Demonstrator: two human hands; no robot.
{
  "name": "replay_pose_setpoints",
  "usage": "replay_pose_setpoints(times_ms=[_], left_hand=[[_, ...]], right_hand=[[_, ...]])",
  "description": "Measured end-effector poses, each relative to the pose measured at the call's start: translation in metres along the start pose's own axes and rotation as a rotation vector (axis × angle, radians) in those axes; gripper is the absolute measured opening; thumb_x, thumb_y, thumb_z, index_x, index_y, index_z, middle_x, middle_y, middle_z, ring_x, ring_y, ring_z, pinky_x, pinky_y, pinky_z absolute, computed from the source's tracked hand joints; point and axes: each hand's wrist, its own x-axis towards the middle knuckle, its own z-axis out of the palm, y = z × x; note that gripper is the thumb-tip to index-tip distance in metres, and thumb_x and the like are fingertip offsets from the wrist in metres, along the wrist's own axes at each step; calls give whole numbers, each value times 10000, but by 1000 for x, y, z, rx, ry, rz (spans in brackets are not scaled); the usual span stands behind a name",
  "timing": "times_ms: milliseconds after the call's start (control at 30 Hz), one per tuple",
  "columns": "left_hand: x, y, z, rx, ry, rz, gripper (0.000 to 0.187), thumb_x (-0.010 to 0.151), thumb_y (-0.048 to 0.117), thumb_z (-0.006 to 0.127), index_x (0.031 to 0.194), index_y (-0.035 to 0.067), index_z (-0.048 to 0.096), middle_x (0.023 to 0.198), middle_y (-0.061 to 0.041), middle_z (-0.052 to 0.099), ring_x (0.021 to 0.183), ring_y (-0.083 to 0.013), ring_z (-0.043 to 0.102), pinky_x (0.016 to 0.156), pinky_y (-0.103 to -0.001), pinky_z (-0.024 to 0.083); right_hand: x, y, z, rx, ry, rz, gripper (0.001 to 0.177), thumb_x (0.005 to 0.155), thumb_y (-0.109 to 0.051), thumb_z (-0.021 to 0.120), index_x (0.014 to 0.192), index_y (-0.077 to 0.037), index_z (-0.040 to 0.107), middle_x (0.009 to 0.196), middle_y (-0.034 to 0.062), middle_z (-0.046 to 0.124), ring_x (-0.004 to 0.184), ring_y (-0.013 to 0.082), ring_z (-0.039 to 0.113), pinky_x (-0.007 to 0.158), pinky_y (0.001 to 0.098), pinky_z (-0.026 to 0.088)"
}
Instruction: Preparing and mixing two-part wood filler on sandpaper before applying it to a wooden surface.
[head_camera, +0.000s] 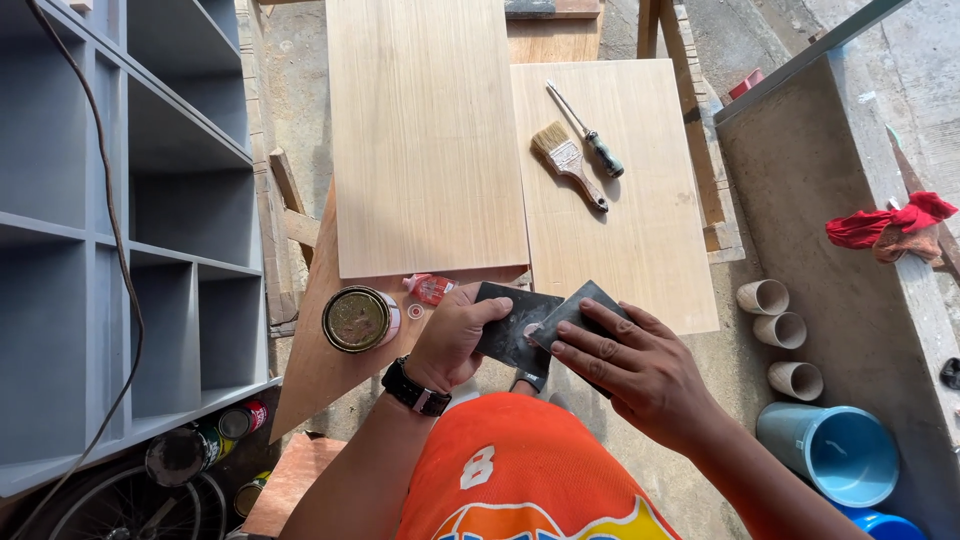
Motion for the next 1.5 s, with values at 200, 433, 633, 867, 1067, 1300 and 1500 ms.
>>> replay_pose_setpoints(times_ms=[200, 433, 633, 867, 1067, 1300, 1500], left_hand=[[0, -1, -4, -15, 12, -40, 84, 962, 59, 698, 1007, -6, 727, 879, -126, 746, 752, -250, 734, 610, -405, 633], [5, -3, 8, 9, 37, -32, 122, 969, 48, 692, 1062, -25, 722, 907, -152, 755, 773, -252, 733, 640, -411, 638], [27, -7, 21, -17, 109, 56, 44, 927, -10, 757, 961, -29, 737, 763, -252, 748, 660, -397, 802, 565, -495, 672], [46, 20, 49, 37, 52, 105, 61, 903, 20, 761, 923, -27, 727, 713, -191, 729, 622, -352, 798, 552, -453, 665], [41, 22, 56, -7, 38, 71, 62, 898, 1, 767, 925, -31, 721, 710, -212, 728, 610, -369, 793, 539, -481, 666], [33, 14, 60, 30, 66, 67, 58, 906, 5, 769, 928, -30, 729, 717, -209, 728, 639, -363, 799, 578, -465, 676], [31, 12, 61, 73, 80, 89, 46, 922, 8, 759, 922, -30, 732, 716, -219, 730, 640, -361, 798, 587, -464, 680]], right_hand=[[-3, 2, -4, 47, 34, 13, 480, 1082, -48, 596, 1518, -242, 645, 1583, -51, 654, 1540, 293, 573, 1224, 464, 448], [-1, 5, 5, 88, 53, 60, 588, 1001, 47, 556, 1512, -227, 656, 1583, -36, 660, 1543, 297, 574, 1234, 471, 440], [5, 9, 6, 65, 207, 107, 594, 978, 26, 552, 1424, -316, 745, 1504, -86, 731, 1456, 249, 636, 1201, 426, 430], [9, 22, -12, 37, 258, 92, 639, 920, 71, 545, 1391, -293, 777, 1474, -50, 753, 1431, 279, 662, 1197, 464, 445], [3, 25, -16, 10, 311, 110, 558, 972, 39, 556, 1352, -290, 796, 1450, -51, 768, 1412, 276, 678, 1196, 454, 446], [-2, 25, -13, 23, 351, 144, 472, 1020, -1, 584, 1322, -286, 808, 1413, -53, 786, 1395, 280, 691, 1191, 443, 451], [-5, 27, -10, 34, 361, 143, 458, 1022, -9, 599, 1316, -290, 812, 1409, -49, 789, 1383, 279, 701, 1189, 449, 459]])
